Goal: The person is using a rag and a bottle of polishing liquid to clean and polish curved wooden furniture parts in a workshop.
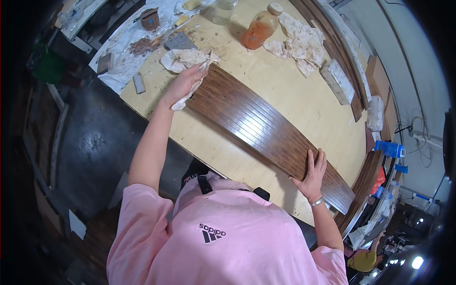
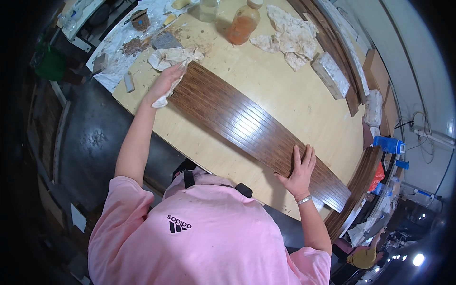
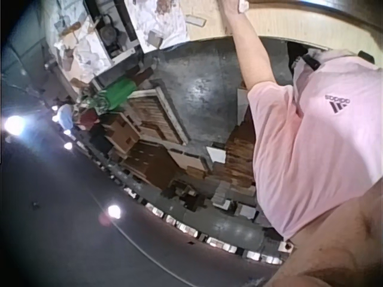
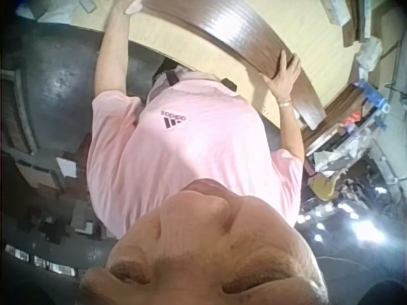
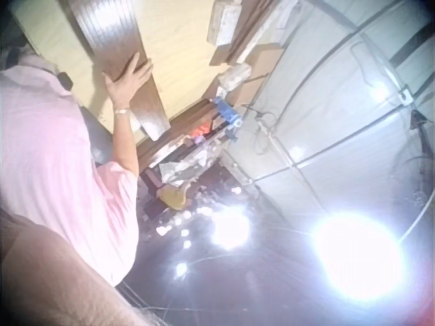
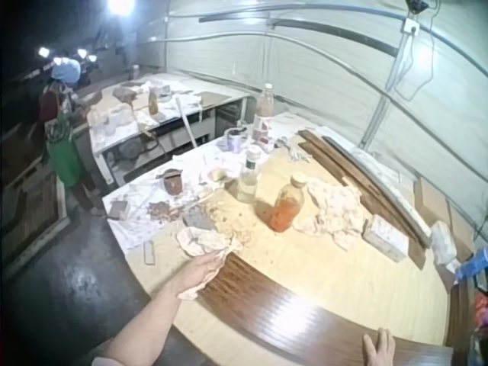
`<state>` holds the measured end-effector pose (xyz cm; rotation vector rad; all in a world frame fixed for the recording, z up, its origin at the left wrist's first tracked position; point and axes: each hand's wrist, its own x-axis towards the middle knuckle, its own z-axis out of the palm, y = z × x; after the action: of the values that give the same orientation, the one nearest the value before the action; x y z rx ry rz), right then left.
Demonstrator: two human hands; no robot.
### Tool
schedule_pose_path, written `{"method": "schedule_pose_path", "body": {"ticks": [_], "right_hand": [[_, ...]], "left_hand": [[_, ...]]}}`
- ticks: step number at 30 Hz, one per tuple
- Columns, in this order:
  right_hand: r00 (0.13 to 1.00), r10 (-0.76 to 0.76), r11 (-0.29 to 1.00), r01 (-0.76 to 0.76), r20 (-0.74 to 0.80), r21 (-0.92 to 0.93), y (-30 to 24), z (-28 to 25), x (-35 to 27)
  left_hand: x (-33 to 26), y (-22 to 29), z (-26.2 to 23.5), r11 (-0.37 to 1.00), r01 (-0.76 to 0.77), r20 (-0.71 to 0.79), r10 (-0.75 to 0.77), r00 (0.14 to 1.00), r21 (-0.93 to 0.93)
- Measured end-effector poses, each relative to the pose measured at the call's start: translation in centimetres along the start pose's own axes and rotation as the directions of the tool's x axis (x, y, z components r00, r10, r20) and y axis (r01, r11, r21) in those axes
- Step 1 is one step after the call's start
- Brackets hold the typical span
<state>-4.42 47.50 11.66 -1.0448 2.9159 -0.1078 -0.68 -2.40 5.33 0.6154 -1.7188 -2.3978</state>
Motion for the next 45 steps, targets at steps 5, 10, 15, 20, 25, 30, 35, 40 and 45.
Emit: {"method": "schedule_pose_path", "body": {"ticks": [5,10,15,20,25,30,35,40,45], "right_hand": [[1.0,0.011,1.0,-0.011,0.004,-0.014,0.0,0.0,0.0],[0.998,0.027,0.998,-0.025,0.049,-0.051,-0.6,-0.4,0.4],[0.997,0.06,0.997,-0.058,0.053,-0.045,-0.1,-0.3,0.2],[1.0,0.024,0.999,-0.025,-0.012,-0.033,-0.4,-0.5,0.2],[0.999,0.024,1.0,-0.024,-0.024,-0.004,-0.6,-0.5,0.2],[0.998,0.059,0.998,-0.059,-0.018,0.009,-0.2,-0.3,0.1],[0.999,0.049,0.998,-0.049,-0.015,0.03,0.0,-0.8,-0.1],[0.999,0.038,0.998,-0.037,-0.01,0.052,-0.7,-1.0,0.2],[0.999,-0.008,0.992,0.004,0.033,0.123,-1.3,-1.1,1.7]], "left_hand": [[0.4,-1.0,-0.3,0.999,0.021,0.063,-0.019,0.998,-0.036],[1.2,-2.8,-2.1,0.997,-0.019,0.036,0.022,0.999,-0.073],[-1.9,3.8,1.5,0.96,-0.179,-0.122,0.155,0.98,-0.217],[-8.4,3.8,11.8,0.592,-0.57,0.502,0.297,0.812,0.57],[-5.0,0.1,2.0,0.656,-0.261,0.09,0.282,0.955,0.708],[-4.9,3.3,3.8,0.384,-0.513,0.211,0.605,0.768,0.768],[-8.2,-0.4,13.4,0.244,-0.581,0.463,0.403,0.789,0.777],[-4.2,2.6,-2.8,0.533,-0.28,-0.043,0.514,0.857,0.799],[-7.8,3.3,-5.8,0.984,-0.121,-0.361,0.161,0.919,0.131]]}}
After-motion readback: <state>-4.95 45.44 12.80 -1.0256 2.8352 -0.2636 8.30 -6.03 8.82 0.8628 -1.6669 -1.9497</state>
